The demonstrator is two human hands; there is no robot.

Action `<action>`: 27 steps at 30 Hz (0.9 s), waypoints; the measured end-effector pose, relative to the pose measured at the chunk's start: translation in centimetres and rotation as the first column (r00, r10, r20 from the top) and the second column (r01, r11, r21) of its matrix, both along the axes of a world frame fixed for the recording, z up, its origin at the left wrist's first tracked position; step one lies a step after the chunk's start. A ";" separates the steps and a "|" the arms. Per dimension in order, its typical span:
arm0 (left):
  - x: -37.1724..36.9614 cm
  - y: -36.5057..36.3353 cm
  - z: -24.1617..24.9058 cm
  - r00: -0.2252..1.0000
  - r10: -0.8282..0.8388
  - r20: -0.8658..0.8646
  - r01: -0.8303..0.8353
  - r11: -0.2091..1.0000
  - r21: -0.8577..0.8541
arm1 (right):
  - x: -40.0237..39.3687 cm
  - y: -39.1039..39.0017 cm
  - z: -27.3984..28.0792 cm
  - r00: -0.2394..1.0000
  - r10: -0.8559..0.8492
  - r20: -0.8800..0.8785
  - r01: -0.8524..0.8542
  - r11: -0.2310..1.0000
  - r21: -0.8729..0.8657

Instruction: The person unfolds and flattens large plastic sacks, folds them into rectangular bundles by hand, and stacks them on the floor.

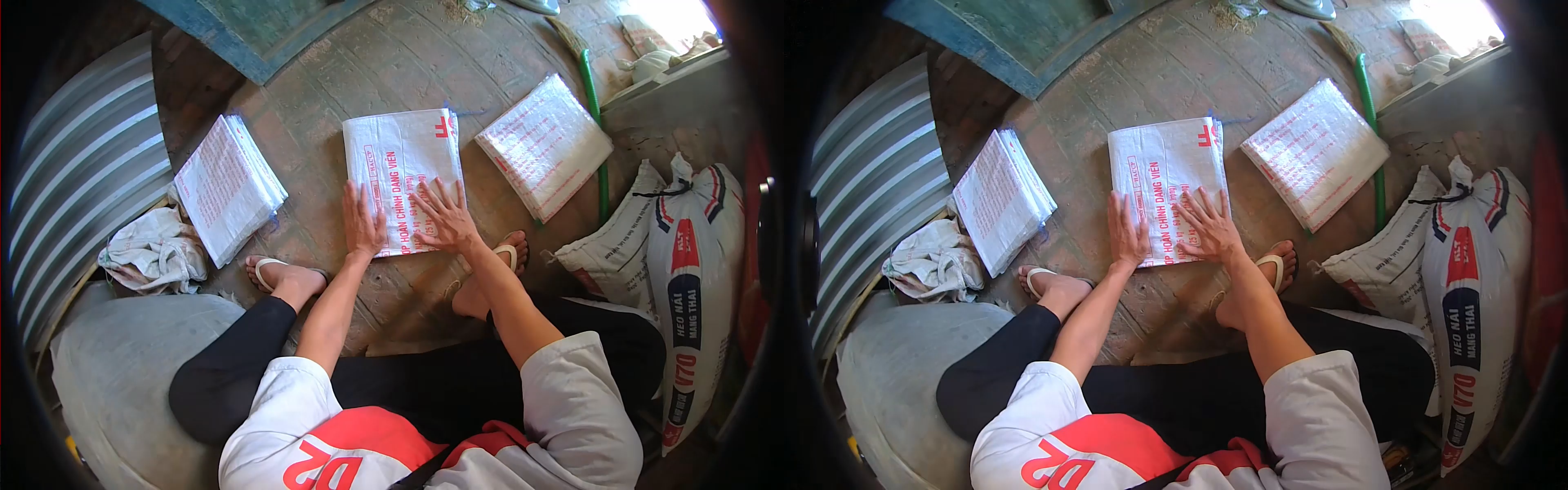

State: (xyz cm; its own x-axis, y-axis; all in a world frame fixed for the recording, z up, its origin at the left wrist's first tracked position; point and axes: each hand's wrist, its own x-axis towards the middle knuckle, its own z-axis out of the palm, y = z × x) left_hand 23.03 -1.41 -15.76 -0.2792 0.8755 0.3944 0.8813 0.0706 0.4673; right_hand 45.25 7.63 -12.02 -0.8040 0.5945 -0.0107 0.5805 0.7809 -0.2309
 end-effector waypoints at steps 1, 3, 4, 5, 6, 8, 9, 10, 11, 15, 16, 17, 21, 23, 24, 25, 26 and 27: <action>-0.3 -0.2 -0.6 0.993 0.073 0.090 -0.072 0.997 -0.011 | 0.0 -0.2 0.1 1.000 -0.007 -0.016 0.006 1.000 -0.014; -0.8 -0.5 -1.5 0.940 0.214 0.266 -0.208 0.977 -0.052 | 0.1 -0.5 0.2 0.999 -0.017 -0.048 0.015 0.999 -0.045; -0.9 -0.3 -1.0 0.930 0.290 0.225 -0.291 0.956 -0.027 | 0.2 -1.0 -0.1 0.992 -0.054 -0.110 0.055 0.998 0.004; -1.0 0.1 -0.5 0.881 0.366 0.299 -0.347 0.931 -0.116 | 0.2 -1.8 -0.3 0.977 -0.087 -0.194 0.078 0.996 -0.052; -1.2 0.8 0.1 0.823 0.437 0.363 -0.386 0.899 -0.208 | 0.2 -2.8 -0.5 0.952 -0.126 -0.277 0.099 0.989 -0.109; -2.3 2.9 -0.2 0.696 0.543 0.470 -0.435 0.839 -0.326 | -0.2 -5.1 0.5 0.890 -0.291 -0.350 0.155 0.917 -0.367; -3.2 3.4 -0.7 0.608 0.521 0.599 -0.347 0.853 -0.390 | -0.7 -6.9 1.3 0.855 -0.411 -0.317 0.184 0.810 -0.556; -4.1 3.9 -0.9 0.501 0.500 0.707 -0.243 0.865 -0.440 | -1.4 -8.3 1.7 0.838 -0.497 -0.223 0.211 0.674 -0.708; -4.5 4.6 -0.7 0.378 0.482 0.791 -0.127 0.873 -0.471 | -2.2 -9.4 2.0 0.818 -0.564 -0.118 0.231 0.508 -0.829; -4.5 5.2 4.4 0.164 0.437 0.885 0.106 0.884 -0.456 | -5.4 -12.4 2.8 0.532 -0.729 0.431 -0.132 -0.574 -0.808; -5.0 5.5 4.8 0.124 0.443 0.888 0.144 0.877 -0.458 | -6.2 -12.7 3.7 0.444 -0.711 0.546 -0.310 -0.693 -0.651; -5.5 5.9 5.3 0.114 0.410 0.905 0.153 0.893 -0.423 | -7.2 -12.7 4.0 0.293 -0.815 0.499 -0.458 -0.578 -0.675; -6.2 7.5 8.7 0.037 0.292 0.956 0.097 0.951 -0.295 | -8.8 -7.4 4.9 0.066 -0.955 0.288 -0.725 -0.245 -0.644; -6.3 8.6 10.3 -0.002 0.215 0.977 0.028 0.976 -0.215 | -9.0 -3.8 5.6 -0.030 -0.971 0.238 -0.724 -0.143 -0.675; -5.5 8.7 13.1 -0.006 0.146 0.989 0.017 0.989 -0.146 | -8.7 -2.0 6.5 -0.065 -0.972 0.225 -0.700 -0.116 -0.705; -5.4 9.2 14.1 0.000 0.119 0.993 -0.041 0.992 -0.119 | -8.2 -0.2 7.8 -0.105 -0.971 0.213 -0.674 -0.088 -0.733; -4.5 9.5 15.7 -0.049 0.021 0.999 -0.038 0.999 -0.023 | -7.3 1.6 10.0 -0.099 -0.987 0.129 -0.672 -0.030 -0.740; -3.5 9.5 17.8 -0.100 -0.072 0.992 -0.039 0.997 0.069 | -6.2 3.2 12.5 -0.093 -0.995 0.047 -0.670 0.028 -0.742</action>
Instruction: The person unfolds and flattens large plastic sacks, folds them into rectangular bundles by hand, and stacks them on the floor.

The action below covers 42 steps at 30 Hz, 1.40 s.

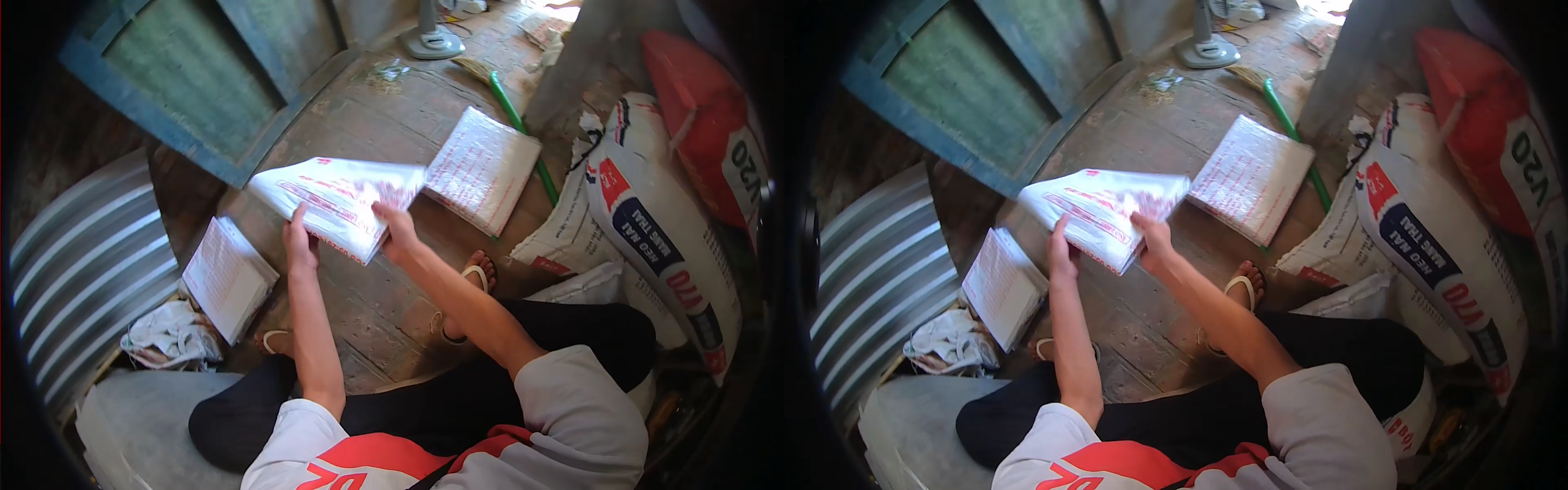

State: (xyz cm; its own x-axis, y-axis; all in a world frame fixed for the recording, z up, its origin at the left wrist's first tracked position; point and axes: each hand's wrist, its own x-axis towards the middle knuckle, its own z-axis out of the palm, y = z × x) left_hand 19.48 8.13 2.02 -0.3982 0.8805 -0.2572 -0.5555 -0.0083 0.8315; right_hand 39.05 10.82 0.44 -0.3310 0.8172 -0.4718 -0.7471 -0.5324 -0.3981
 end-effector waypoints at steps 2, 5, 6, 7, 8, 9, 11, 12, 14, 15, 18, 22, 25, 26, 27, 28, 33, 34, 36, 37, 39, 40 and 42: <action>2.7 -0.4 4.7 0.997 -0.062 0.038 0.059 0.995 0.079 | 2.2 3.1 2.7 0.995 -0.061 0.082 0.042 0.975 0.216; 5.6 -0.4 7.2 0.976 -0.204 0.079 0.180 0.953 0.242 | 6.5 5.2 7.8 0.957 -0.280 0.071 0.212 0.848 0.487; 7.0 -0.7 8.3 0.966 -0.245 0.076 0.214 0.932 0.293 | 7.7 5.6 8.5 0.935 -0.355 -0.005 0.306 0.799 0.518; 8.2 -0.9 9.3 0.950 -0.309 0.046 0.280 0.908 0.310 | 9.0 6.2 8.8 0.904 -0.419 -0.084 0.395 0.742 0.542; 8.8 -0.9 9.4 0.935 -0.352 0.037 0.325 0.896 0.303 | 10.2 6.9 8.1 0.846 -0.529 -0.071 0.480 0.694 0.536; 9.3 -1.0 9.4 0.920 -0.391 0.028 0.366 0.883 0.294 | 11.7 8.0 6.3 0.799 -0.596 -0.081 0.535 0.641 0.550; 10.2 -1.4 9.0 0.913 -0.408 0.010 0.394 0.888 0.235 | 13.4 8.8 2.9 0.682 -0.728 -0.067 0.643 0.553 0.531; 10.1 -1.2 8.1 0.903 -0.429 0.030 0.414 0.885 0.213 | 13.8 8.9 1.6 0.609 -0.793 -0.039 0.698 0.512 0.501; 9.9 -1.0 6.4 0.882 -0.465 0.074 0.448 0.878 0.171 | 14.9 10.0 -4.8 0.658 -0.746 0.106 0.703 0.658 0.270; 10.2 -1.0 6.4 0.893 -0.444 0.078 0.433 0.893 0.125 | 15.3 9.4 -6.2 0.715 -0.686 0.137 0.675 0.728 0.123; 10.1 -1.0 5.8 0.897 -0.434 0.078 0.428 0.900 0.086 | 16.9 9.3 -12.1 0.827 -0.530 0.190 0.557 0.817 -0.147; 10.2 -1.3 6.5 0.906 -0.422 0.032 0.419 0.905 0.077 | 17.3 9.5 -13.1 0.855 -0.498 0.144 0.517 0.836 -0.182; 10.0 -1.1 5.9 0.911 -0.407 0.058 0.403 0.912 0.068 | 15.5 9.7 -10.1 0.833 -0.548 0.080 0.553 0.829 -0.078; 9.9 -1.1 5.6 0.911 -0.406 0.063 0.403 0.913 0.066 | 15.1 10.1 -9.4 0.823 -0.566 0.046 0.568 0.822 -0.048; 9.9 -1.1 5.4 0.913 -0.403 0.071 0.399 0.915 0.060 | 14.8 10.4 -9.1 0.839 -0.543 -0.034 0.542 0.840 -0.016; 9.9 -1.1 5.3 0.913 -0.400 0.077 0.397 0.916 0.054 | 14.3 10.7 -8.8 0.844 -0.536 0.018 0.536 0.844 -0.037; 9.9 -0.8 4.4 0.916 -0.386 0.109 0.385 0.922 0.034 | 11.4 10.3 -10.0 0.832 -0.510 0.219 0.549 0.812 -0.196; 9.9 -0.9 4.2 0.918 -0.381 0.112 0.380 0.924 0.030 | 11.2 9.8 -10.8 0.820 -0.493 0.291 0.563 0.787 -0.252; 9.7 -0.9 4.0 0.923 -0.369 0.110 0.369 0.929 0.019 | 11.1 8.7 -11.7 0.843 -0.453 0.290 0.528 0.800 -0.284; 9.7 -0.9 3.9 0.927 -0.361 0.106 0.362 0.932 0.011 | 10.9 8.1 -12.0 0.841 -0.463 0.281 0.532 0.805 -0.263; 9.6 -1.0 3.7 0.931 -0.347 0.109 0.349 0.937 0.001 | 10.7 8.1 -12.6 0.831 -0.486 0.272 0.553 0.779 -0.297; 9.5 -0.9 3.6 0.932 -0.342 0.116 0.345 0.939 0.001 | 10.5 8.4 -13.0 0.828 -0.513 0.227 0.561 0.770 -0.305; 9.4 -0.8 3.3 0.933 -0.337 0.126 0.340 0.940 -0.003 | 10.2 9.2 -13.3 0.812 -0.569 0.132 0.578 0.750 -0.320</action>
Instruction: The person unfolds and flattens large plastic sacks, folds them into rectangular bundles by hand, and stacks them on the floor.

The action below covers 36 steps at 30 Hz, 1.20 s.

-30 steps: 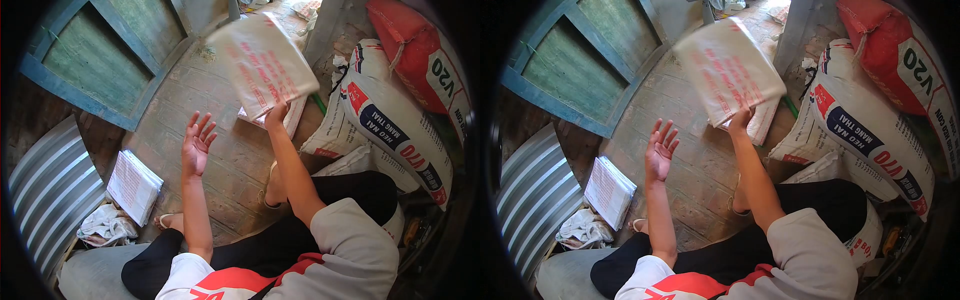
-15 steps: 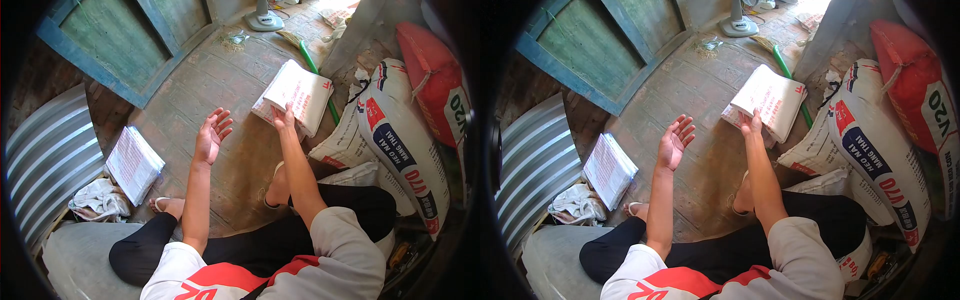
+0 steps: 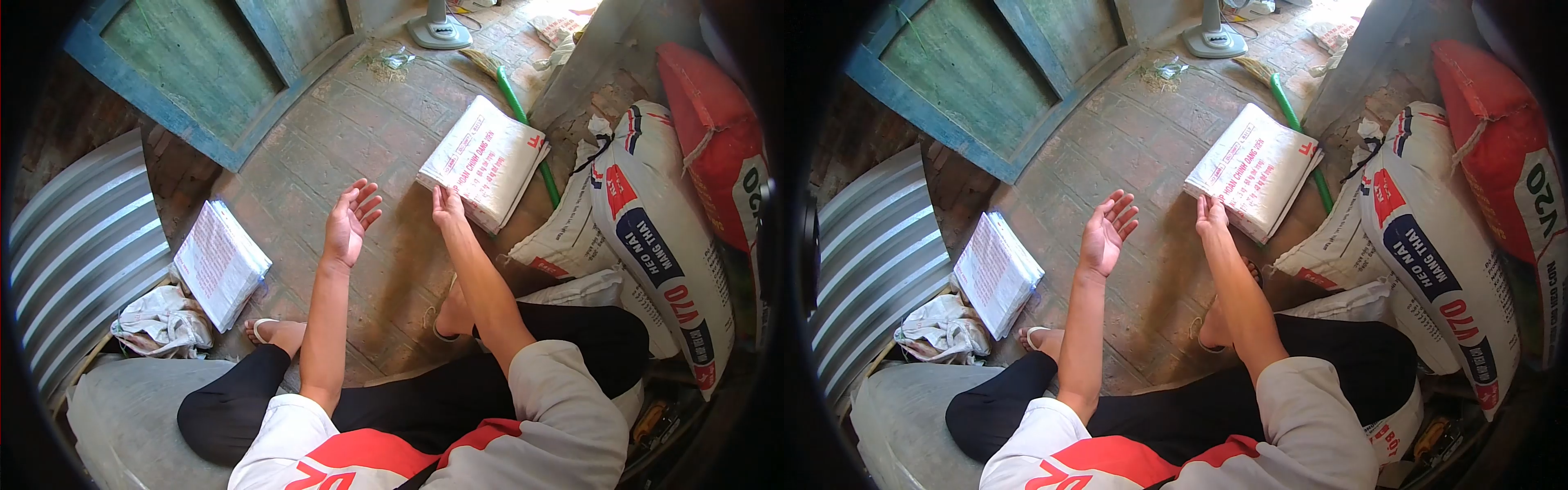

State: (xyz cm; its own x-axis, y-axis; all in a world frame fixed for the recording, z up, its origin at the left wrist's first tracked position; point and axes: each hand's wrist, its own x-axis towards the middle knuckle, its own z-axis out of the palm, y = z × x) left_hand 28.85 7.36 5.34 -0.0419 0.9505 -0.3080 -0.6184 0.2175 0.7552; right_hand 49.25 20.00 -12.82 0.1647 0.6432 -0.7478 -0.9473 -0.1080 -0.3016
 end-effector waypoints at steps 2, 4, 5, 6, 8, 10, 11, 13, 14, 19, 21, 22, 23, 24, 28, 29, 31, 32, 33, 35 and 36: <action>0.1 0.0 -0.4 1.000 -0.001 0.008 0.001 1.000 -0.009 | -0.3 0.8 0.1 0.995 -0.038 -0.087 0.034 0.998 -0.048; 0.2 0.0 -0.8 1.000 -0.004 0.009 0.004 1.000 -0.017 | -0.7 1.3 0.2 0.987 -0.064 -0.146 0.054 0.996 -0.071; 0.1 0.0 -1.0 1.000 -0.007 0.006 0.007 1.000 -0.025 | -0.8 1.3 0.1 0.985 -0.110 -0.130 0.100 0.991 -0.084; 0.1 0.0 -1.0 1.000 0.000 0.008 0.000 1.000 -0.021 | -0.8 1.4 -0.5 0.982 -0.121 -0.147 0.110 0.991 -0.078; 0.2 -0.1 -1.2 1.000 0.002 0.013 -0.002 1.000 -0.020 | -0.5 1.7 -1.7 0.972 -0.155 -0.179 0.144 0.987 -0.072; 0.2 0.0 -1.1 1.000 0.009 0.003 -0.008 0.999 -0.034 | -0.8 1.5 -1.1 0.972 -0.192 -0.139 0.186 0.981 -0.052; 0.3 0.0 -1.1 1.000 0.015 -0.001 -0.015 0.999 -0.038 | -0.9 1.2 0.0 0.967 -0.220 -0.131 0.211 0.974 -0.082; 0.3 0.0 -1.4 1.000 0.009 0.001 -0.009 0.999 -0.042 | -1.0 1.2 0.0 0.961 -0.248 -0.121 0.238 0.967 -0.096; 0.2 0.0 -1.5 1.000 0.008 0.001 -0.008 0.999 -0.043 | -1.1 1.2 0.0 0.961 -0.249 -0.119 0.241 0.967 -0.080; 0.3 0.1 -2.2 1.000 0.001 0.006 -0.001 0.998 -0.058 | -1.4 1.5 -0.5 0.961 -0.247 -0.127 0.240 0.968 -0.070; 0.2 0.1 -2.4 1.000 0.009 0.011 -0.008 0.998 -0.065 | -1.5 1.5 -0.7 0.958 -0.240 -0.158 0.233 0.971 -0.062; 0.1 0.1 -2.4 1.000 0.015 0.011 -0.014 0.997 -0.070 | -1.4 1.5 -0.6 0.956 -0.236 -0.176 0.228 0.971 -0.067; 0.0 0.0 -2.5 1.000 0.020 0.012 -0.019 0.997 -0.076 | -1.2 1.4 -0.7 0.953 -0.233 -0.193 0.223 0.972 -0.072; -0.3 0.0 -2.6 0.999 0.035 0.009 -0.034 0.996 -0.083 | -0.9 1.3 -0.7 0.951 -0.229 -0.210 0.217 0.973 -0.077; -2.2 0.2 -3.4 0.995 0.099 0.018 -0.097 0.989 -0.109 | -1.1 -0.3 1.0 0.980 -0.078 -0.181 0.060 0.993 -0.103; -2.9 0.4 -3.7 0.992 0.123 0.023 -0.120 0.986 -0.113 | -1.5 -0.9 1.2 0.981 -0.006 -0.194 -0.011 0.996 -0.088; -5.2 1.2 -4.8 0.941 0.310 -0.136 -0.330 0.927 -0.175 | -2.1 -1.9 3.5 0.974 0.012 -0.226 -0.050 0.985 -0.164; -7.3 1.2 -5.8 0.880 0.421 -0.218 -0.462 0.865 -0.197 | -3.0 -2.5 4.3 0.969 0.052 -0.243 -0.103 0.974 -0.202; -10.2 1.4 -8.7 0.719 0.495 -0.488 -0.595 0.801 -0.064 | -3.5 -2.9 3.8 0.964 0.127 -0.236 -0.166 0.974 -0.156; -15.5 0.0 -12.4 0.029 0.443 -0.896 -0.713 0.637 0.292 | -4.5 -3.7 2.9 0.940 0.210 -0.269 -0.245 0.964 -0.103; -16.9 -1.9 -10.5 -0.188 0.247 -0.951 -0.714 0.630 0.305 | -5.3 -4.0 2.8 0.930 0.202 -0.306 -0.241 0.966 -0.097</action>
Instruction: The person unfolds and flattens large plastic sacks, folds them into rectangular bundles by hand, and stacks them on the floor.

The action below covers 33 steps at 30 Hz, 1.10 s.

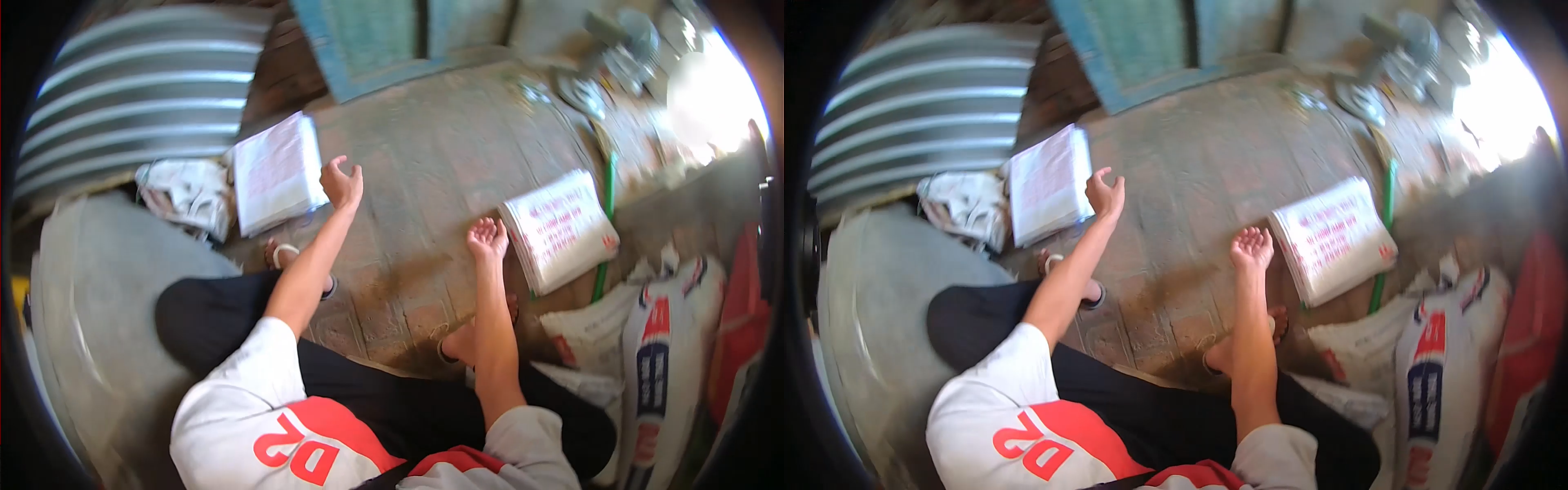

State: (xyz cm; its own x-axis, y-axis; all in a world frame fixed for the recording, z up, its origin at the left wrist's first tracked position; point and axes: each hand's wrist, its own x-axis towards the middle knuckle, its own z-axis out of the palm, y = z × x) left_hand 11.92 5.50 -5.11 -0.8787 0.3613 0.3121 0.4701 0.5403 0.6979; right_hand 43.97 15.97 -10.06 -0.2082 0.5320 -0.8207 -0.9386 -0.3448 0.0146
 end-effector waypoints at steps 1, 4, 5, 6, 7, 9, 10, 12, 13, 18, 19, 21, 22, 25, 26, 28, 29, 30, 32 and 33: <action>-1.9 -1.6 -0.1 0.995 0.049 -0.091 -0.058 0.994 -0.093 | -1.0 -0.5 0.2 0.999 0.040 -0.006 -0.040 0.999 -0.003; -6.7 -6.0 -1.5 0.984 0.164 -0.069 -0.178 0.909 -0.377 | -2.3 -1.8 0.8 0.995 0.097 -0.015 -0.098 0.995 -0.025; -7.0 -6.7 -1.2 0.977 0.215 0.017 -0.180 0.855 -0.486 | -2.7 -2.2 0.7 0.992 0.120 -0.035 -0.120 0.992 -0.023; -7.3 -7.5 -1.3 0.958 0.271 0.096 -0.164 0.789 -0.592 | -3.3 -2.8 0.9 0.989 0.141 -0.054 -0.143 0.989 -0.027; -7.4 -8.3 -1.9 0.964 0.259 0.054 -0.190 0.818 -0.543 | -3.7 -3.4 1.0 0.985 0.165 -0.056 -0.166 0.986 -0.021; -7.3 -9.3 -4.0 0.971 0.236 -0.030 -0.225 0.868 -0.443 | -4.0 -4.5 1.4 0.977 0.205 -0.055 -0.206 0.979 -0.012; -7.8 -9.3 -4.8 0.962 0.271 -0.026 -0.260 0.887 -0.381 | -4.1 -4.9 1.3 0.974 0.219 -0.048 -0.220 0.975 -0.014; -8.3 -9.1 -5.4 0.942 0.335 -0.009 -0.326 0.910 -0.255 | -4.2 -5.6 0.7 0.969 0.245 -0.032 -0.245 0.969 -0.020; -8.2 -8.9 -5.1 0.915 0.384 -0.126 -0.399 0.909 -0.122 | -4.4 -5.8 0.3 0.962 0.273 -0.020 -0.273 0.962 -0.007; -7.5 -4.0 -1.0 0.939 0.334 -0.088 -0.304 0.920 0.246 | -7.0 -8.1 -0.2 0.763 0.636 -0.114 -0.625 0.771 0.121; -5.6 -2.7 1.9 0.967 0.248 -0.062 -0.216 0.922 0.321 | -7.8 -9.2 1.7 0.682 0.711 -0.173 -0.696 0.703 0.148; -2.0 -0.3 8.3 0.998 0.066 0.024 -0.069 0.873 0.482 | -8.9 -10.7 4.4 0.521 0.776 -0.356 -0.759 0.612 0.223; -0.7 0.7 11.0 0.990 -0.128 0.065 0.059 0.777 0.627 | -9.4 -10.8 5.7 0.512 0.785 -0.349 -0.760 0.603 0.241; 5.5 1.1 20.5 0.827 -0.428 0.364 -0.120 0.499 0.858 | -9.4 -9.3 7.8 0.559 0.759 -0.334 -0.691 0.649 0.317; 8.0 0.3 24.1 0.798 -0.516 0.311 -0.112 0.380 0.918 | -8.8 -8.2 8.1 0.610 0.721 -0.329 -0.622 0.693 0.366; 9.6 -1.8 27.4 0.766 -0.565 0.306 -0.087 0.380 0.921 | -7.2 -6.0 9.0 0.740 0.597 -0.310 -0.368 0.745 0.557; 9.3 -2.3 28.0 0.746 -0.573 0.340 -0.135 0.370 0.919 | -6.1 -4.5 9.9 0.804 0.511 -0.305 -0.187 0.704 0.685; 8.3 -2.6 27.6 0.731 -0.575 0.367 -0.157 0.381 0.911 | -4.9 -3.2 10.9 0.849 0.423 -0.316 -0.011 0.613 0.790; 6.3 -2.9 25.6 0.732 -0.560 0.389 -0.189 0.381 0.905 | -1.4 -1.1 13.5 0.938 0.281 -0.204 -0.035 0.660 0.750; 5.0 -2.8 24.0 0.723 -0.534 0.438 -0.210 0.434 0.876 | 0.2 -0.6 14.3 0.961 0.231 -0.152 -0.036 0.648 0.761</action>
